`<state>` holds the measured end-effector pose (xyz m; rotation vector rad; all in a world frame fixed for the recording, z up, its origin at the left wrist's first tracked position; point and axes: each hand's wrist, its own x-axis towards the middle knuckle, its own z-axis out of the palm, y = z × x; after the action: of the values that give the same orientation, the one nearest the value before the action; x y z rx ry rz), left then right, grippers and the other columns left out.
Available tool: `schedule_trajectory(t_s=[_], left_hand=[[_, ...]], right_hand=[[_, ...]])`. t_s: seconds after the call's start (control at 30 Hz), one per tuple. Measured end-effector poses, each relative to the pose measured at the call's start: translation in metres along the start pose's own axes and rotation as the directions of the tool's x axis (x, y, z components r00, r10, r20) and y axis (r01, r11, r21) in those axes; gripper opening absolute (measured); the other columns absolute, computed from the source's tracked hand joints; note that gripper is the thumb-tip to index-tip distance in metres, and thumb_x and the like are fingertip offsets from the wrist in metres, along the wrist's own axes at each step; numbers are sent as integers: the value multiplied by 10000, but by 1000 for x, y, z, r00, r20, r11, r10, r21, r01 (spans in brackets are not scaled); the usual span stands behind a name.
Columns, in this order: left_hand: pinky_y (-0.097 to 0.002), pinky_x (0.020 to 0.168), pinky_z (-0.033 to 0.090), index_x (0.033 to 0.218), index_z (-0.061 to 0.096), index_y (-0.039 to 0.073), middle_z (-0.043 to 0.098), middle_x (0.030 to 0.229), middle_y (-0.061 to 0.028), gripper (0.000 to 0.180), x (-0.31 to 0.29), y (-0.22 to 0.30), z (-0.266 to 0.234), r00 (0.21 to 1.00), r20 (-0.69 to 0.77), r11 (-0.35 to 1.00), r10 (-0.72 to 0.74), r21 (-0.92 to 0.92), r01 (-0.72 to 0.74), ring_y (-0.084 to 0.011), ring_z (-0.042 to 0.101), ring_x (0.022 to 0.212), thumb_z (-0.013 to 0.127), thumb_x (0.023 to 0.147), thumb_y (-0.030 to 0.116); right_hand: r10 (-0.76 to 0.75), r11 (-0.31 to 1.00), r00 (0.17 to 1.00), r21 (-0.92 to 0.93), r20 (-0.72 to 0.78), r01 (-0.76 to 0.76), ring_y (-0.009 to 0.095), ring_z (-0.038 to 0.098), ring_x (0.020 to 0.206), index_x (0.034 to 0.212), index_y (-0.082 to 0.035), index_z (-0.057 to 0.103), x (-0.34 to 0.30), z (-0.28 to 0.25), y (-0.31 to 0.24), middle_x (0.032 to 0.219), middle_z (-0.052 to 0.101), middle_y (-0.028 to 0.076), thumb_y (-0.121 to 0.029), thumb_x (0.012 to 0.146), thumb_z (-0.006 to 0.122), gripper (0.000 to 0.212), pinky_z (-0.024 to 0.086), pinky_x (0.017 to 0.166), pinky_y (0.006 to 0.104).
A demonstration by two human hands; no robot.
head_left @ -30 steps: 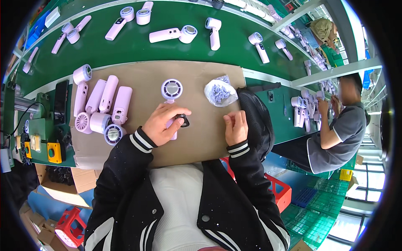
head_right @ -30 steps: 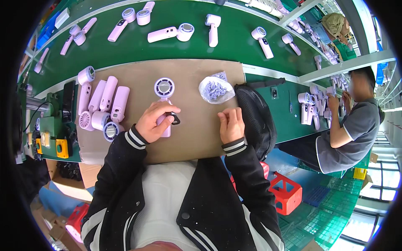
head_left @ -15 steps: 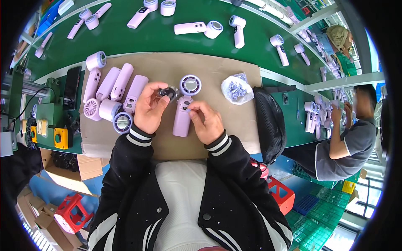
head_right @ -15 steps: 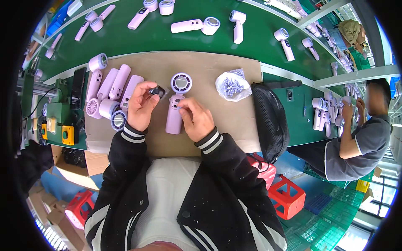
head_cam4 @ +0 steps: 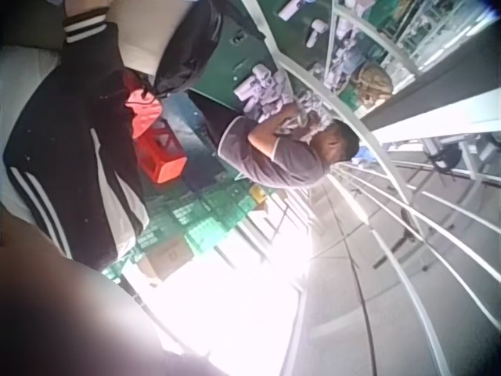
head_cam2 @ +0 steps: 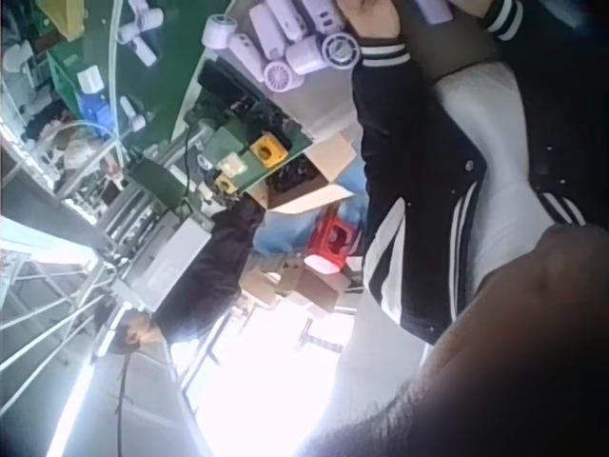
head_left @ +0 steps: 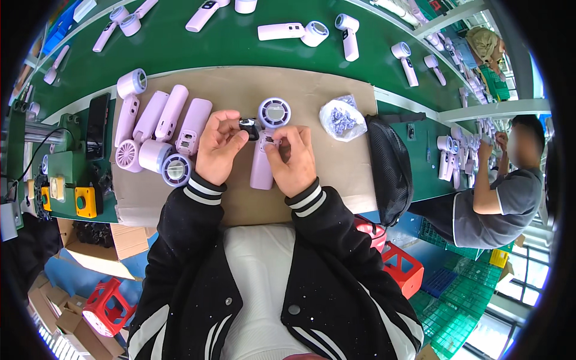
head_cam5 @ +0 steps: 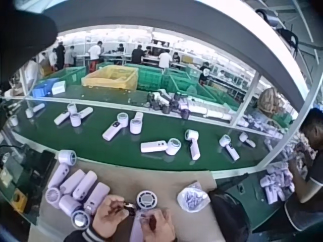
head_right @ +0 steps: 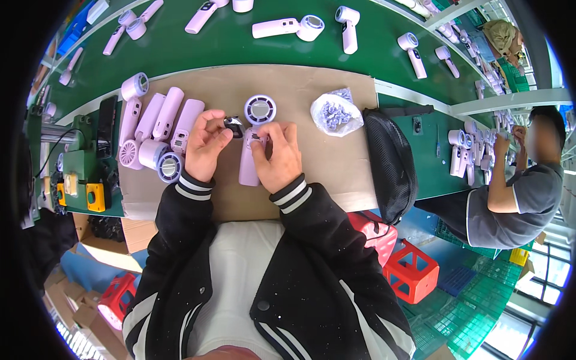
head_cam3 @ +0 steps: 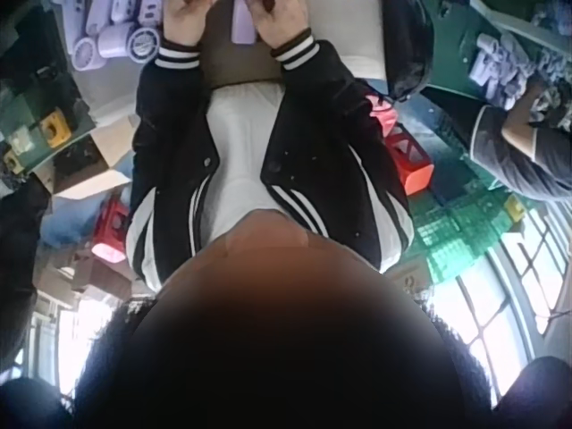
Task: Assembling components of portable handheld fans on a production line.
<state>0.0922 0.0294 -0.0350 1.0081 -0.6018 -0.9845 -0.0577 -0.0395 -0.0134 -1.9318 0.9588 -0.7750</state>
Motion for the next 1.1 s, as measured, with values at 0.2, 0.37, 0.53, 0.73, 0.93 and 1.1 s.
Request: schedule_trajectory(t_s=[0.2, 0.37, 0.53, 0.73, 0.93, 1.1], left_hand=[[-210, 783, 442, 1167, 547, 27, 593, 990, -67, 331, -2, 12, 11, 998, -46, 994, -37, 102, 41, -101, 526, 856, 561, 864, -107], [-216, 763, 441, 1136, 570, 27, 599, 967, -63, 305, -4, 10, 17, 1000, 0, 976, -26, 216, 26, -106, 531, 851, 583, 855, -90], [-246, 749, 440, 1131, 579, 33, 610, 969, -61, 296, -2, 7, 23, 998, 55, 875, 37, 480, -59, -141, 545, 855, 607, 848, -50], [-291, 740, 436, 1148, 581, 44, 602, 998, -70, 279, -5, 13, 28, 986, 145, 242, 83, 957, -161, -206, 554, 857, 616, 872, 46], [-316, 748, 439, 1180, 573, 40, 573, 1033, -100, 265, 1, 0, 21, 967, 242, 385, 83, 887, -255, -242, 547, 850, 574, 928, 122], [-338, 756, 451, 1247, 536, 19, 576, 1031, -124, 315, -3, -2, 38, 955, 205, 644, 214, 705, -296, -256, 550, 839, 546, 947, 113]], right_hand=[[50, 979, 987, 204, -150, -19, 183, 465, 756, 863, -50, 566, 4, 6, 10, 928, 475, 73, 22, 783, 620, 120, 424, 667, 281], [46, 955, 998, 293, -42, -32, 136, 451, 661, 914, -53, 568, 5, -5, 21, 838, 513, 36, 8, 807, 634, 140, 412, 607, 251], [103, 975, 980, 176, 170, -133, 109, 446, 596, 989, -56, 573, 4, -12, 24, 741, 539, 2, -13, 845, 635, 162, 404, 567, 239], [51, 994, 995, -99, 89, -42, 129, 503, 567, 1076, -60, 572, 3, -20, 9, 724, 585, 12, -19, 880, 604, 203, 421, 533, 276], [127, 992, 972, -30, 199, -123, 227, 609, 676, 1171, -44, 521, 2, -20, 5, 875, 647, 96, -16, 873, 584, 306, 494, 647, 331], [-68, 875, 997, 483, 39, 41, 257, 611, 801, 1273, -13, 468, 3, -12, 21, 1041, 626, 147, 18, 890, 537, 391, 500, 748, 329]])
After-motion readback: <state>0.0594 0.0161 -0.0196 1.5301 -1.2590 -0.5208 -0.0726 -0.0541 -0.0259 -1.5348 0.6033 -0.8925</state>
